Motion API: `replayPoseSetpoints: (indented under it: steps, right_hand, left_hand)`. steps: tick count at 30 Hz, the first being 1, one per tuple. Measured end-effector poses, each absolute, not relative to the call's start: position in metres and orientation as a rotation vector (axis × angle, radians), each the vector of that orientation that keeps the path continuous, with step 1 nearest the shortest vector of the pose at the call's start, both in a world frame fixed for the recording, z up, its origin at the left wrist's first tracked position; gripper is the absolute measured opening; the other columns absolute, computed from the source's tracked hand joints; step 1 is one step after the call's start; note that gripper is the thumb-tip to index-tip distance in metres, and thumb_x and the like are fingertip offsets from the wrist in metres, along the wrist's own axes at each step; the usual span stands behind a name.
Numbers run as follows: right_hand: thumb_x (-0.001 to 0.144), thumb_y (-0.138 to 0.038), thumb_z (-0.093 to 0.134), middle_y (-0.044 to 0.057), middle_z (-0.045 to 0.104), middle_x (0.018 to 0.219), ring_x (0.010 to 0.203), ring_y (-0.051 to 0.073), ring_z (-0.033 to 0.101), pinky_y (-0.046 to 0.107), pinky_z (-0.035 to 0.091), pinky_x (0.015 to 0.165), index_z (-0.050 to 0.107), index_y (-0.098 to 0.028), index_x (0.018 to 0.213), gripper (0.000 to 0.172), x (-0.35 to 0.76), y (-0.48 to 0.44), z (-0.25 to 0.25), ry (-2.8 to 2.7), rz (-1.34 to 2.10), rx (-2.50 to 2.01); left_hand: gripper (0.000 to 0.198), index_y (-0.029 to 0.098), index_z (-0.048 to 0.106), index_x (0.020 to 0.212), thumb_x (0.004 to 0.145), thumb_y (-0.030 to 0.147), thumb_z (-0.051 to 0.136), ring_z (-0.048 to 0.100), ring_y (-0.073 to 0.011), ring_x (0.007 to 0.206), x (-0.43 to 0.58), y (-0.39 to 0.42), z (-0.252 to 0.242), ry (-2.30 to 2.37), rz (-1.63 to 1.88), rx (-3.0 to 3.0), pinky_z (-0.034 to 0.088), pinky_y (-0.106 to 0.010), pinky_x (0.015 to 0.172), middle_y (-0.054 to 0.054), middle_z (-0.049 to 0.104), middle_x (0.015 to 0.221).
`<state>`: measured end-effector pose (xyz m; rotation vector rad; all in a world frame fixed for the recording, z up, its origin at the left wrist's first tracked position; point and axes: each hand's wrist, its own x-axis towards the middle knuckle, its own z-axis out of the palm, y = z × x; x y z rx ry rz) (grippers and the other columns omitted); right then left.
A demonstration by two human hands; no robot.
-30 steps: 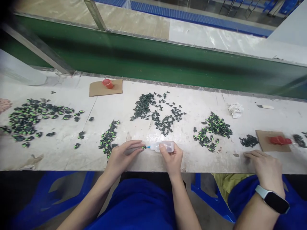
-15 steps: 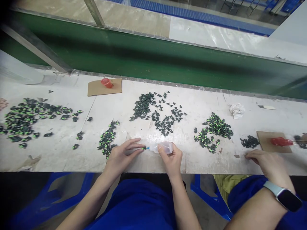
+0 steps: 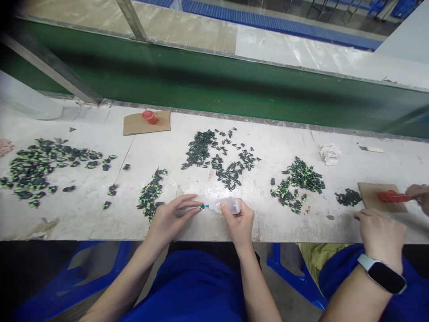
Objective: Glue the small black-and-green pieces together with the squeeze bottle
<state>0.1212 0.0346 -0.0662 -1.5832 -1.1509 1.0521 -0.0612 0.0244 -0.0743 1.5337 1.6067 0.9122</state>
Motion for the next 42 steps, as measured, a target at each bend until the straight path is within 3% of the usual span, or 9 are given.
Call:
replayPoseSetpoints:
  steps: [36,42]
  right_hand:
    - [0.071,-0.042,0.067,0.001,0.062,0.057,0.054,0.015,0.054,0.026,0.044,0.051,0.067,-0.016,0.064,0.027,0.119,0.036,-0.064,-1.112,1.047,-1.579]
    - [0.074,-0.04,0.066,0.002,0.066,0.065,0.058,0.016,0.058,0.026,0.045,0.052,0.067,-0.017,0.073,0.023,0.129,0.033,-0.074,-0.993,1.053,-1.449]
  left_hand:
    - [0.023,0.021,0.065,0.101,0.079,0.024,0.068,0.074,-0.0237,0.091,-0.061,0.025,-0.074,1.605,0.944,1.561,0.057,-0.04,0.091,-0.003,0.078,0.086]
    - [0.024,0.023,0.064,0.104,0.08,0.024,0.066,0.073,-0.022,0.09,-0.062,0.025,-0.075,1.595,0.914,1.562,0.057,-0.039,0.09,-0.001,0.078,0.087]
